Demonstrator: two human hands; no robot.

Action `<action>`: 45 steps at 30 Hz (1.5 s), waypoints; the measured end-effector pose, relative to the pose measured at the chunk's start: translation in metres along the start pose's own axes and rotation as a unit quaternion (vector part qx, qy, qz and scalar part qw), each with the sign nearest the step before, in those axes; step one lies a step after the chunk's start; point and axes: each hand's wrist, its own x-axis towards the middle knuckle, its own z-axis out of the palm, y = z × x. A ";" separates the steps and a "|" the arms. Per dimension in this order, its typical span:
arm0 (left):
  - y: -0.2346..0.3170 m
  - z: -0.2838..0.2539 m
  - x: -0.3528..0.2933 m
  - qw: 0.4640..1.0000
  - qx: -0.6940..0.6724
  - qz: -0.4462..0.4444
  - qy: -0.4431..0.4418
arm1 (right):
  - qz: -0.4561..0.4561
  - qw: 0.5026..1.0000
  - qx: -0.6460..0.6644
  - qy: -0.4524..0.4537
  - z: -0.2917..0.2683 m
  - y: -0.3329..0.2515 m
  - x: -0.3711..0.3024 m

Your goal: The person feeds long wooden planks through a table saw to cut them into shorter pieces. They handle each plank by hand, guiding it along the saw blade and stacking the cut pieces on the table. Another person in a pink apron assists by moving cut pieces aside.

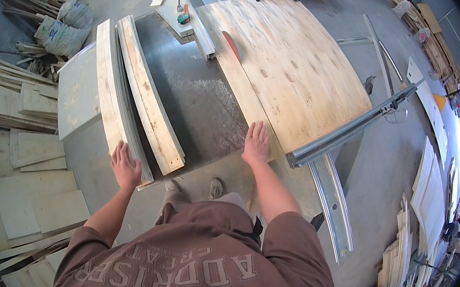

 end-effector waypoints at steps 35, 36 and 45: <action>0.011 0.004 0.012 1.000 -0.017 0.001 0.006 | 0.151 0.982 0.107 0.044 0.124 0.145 -0.257; 0.011 0.005 0.013 1.000 -0.018 0.003 0.003 | 0.156 0.975 0.151 0.048 0.112 0.144 -0.275; 0.012 0.000 0.017 1.000 -0.017 -0.007 0.002 | 0.072 0.959 0.228 0.153 0.044 0.109 -0.277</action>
